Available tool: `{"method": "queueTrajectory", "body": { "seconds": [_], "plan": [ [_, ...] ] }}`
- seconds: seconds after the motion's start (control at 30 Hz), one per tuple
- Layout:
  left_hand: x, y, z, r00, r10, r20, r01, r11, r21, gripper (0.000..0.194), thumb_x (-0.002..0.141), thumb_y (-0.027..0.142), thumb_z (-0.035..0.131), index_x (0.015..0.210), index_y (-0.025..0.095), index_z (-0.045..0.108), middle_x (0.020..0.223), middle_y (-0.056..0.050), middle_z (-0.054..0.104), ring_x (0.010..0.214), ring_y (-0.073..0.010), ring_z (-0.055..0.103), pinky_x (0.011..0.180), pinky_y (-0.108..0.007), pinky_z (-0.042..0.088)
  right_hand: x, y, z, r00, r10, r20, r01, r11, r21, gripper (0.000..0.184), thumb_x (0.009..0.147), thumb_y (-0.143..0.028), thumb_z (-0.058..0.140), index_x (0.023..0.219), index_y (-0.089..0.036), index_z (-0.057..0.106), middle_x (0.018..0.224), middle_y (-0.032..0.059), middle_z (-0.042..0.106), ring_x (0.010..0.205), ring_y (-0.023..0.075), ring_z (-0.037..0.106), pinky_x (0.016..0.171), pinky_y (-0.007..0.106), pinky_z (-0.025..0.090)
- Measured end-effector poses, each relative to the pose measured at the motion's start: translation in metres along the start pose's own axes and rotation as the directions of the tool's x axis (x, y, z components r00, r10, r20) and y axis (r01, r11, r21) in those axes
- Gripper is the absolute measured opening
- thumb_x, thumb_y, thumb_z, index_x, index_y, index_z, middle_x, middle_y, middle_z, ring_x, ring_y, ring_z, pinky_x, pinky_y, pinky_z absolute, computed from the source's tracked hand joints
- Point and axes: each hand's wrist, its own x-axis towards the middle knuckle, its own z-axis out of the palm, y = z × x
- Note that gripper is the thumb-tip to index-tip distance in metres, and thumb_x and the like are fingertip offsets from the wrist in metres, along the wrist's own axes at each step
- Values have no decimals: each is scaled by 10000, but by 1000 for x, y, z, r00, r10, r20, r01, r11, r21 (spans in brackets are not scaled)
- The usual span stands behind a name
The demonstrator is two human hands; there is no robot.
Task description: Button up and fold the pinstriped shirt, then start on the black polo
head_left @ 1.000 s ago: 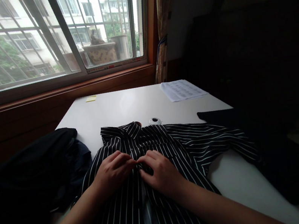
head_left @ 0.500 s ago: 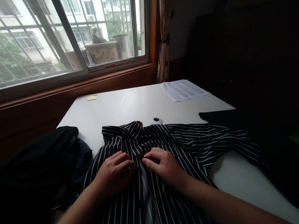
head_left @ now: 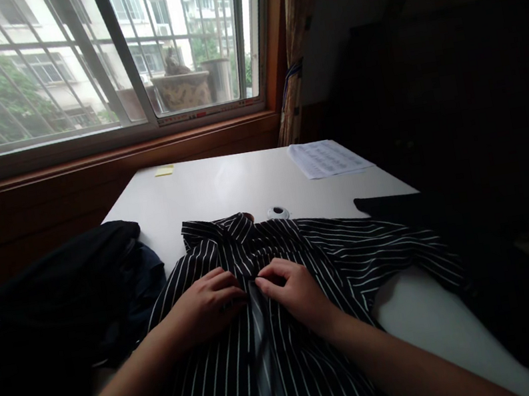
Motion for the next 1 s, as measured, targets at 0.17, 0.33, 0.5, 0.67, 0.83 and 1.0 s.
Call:
{"method": "queueTrajectory", "body": {
  "seconds": [0.17,0.33,0.5,0.67,0.83,1.0],
  "plan": [
    [2,5,-3,997,66,33,-70,992,105,151,980,183,527,1034,184,668,946,-56,631,814,-173,550,713,-303,507,0,0,0,1000,6,-6,-6,1000,8,89,845,-213,670,787,-195,734,768,6,650,723,152,607,685,282,471],
    [2,6,-3,998,54,45,-60,987,147,151,983,174,511,1023,174,657,925,-55,625,799,-167,552,695,-293,508,0,-1,-1,1000,17,-1,-17,1000,9,96,840,-212,665,772,-197,731,749,1,645,708,150,607,673,281,470],
    [2,5,-1,997,74,-9,-72,986,153,162,991,181,492,996,172,654,889,-49,619,786,-153,568,689,-276,517,0,-1,-1,1000,17,5,-17,1000,10,103,846,-222,665,778,-198,738,753,3,648,707,150,607,680,283,471],
    [-1,8,-3,989,116,-96,-92,970,227,158,996,178,488,1021,163,643,864,-39,617,736,-136,565,662,-266,510,0,-1,0,1000,18,16,-18,1000,-11,103,842,-229,683,768,-205,749,755,9,656,752,166,617,714,297,474],
    [-1,16,-4,977,125,-175,-74,960,271,151,1004,202,492,955,165,630,792,-15,613,661,-124,521,595,-268,450,1,-3,-1,999,41,25,-42,999,18,93,828,-232,699,758,-214,757,769,13,690,811,185,636,776,321,483],
    [2,20,-4,969,127,-213,-76,970,232,155,1009,190,484,921,163,609,757,-5,613,635,-116,501,587,-278,427,1,-4,-2,997,59,52,-62,996,64,105,841,-268,695,785,-221,770,811,18,715,855,194,645,813,335,489]
  ]
}}
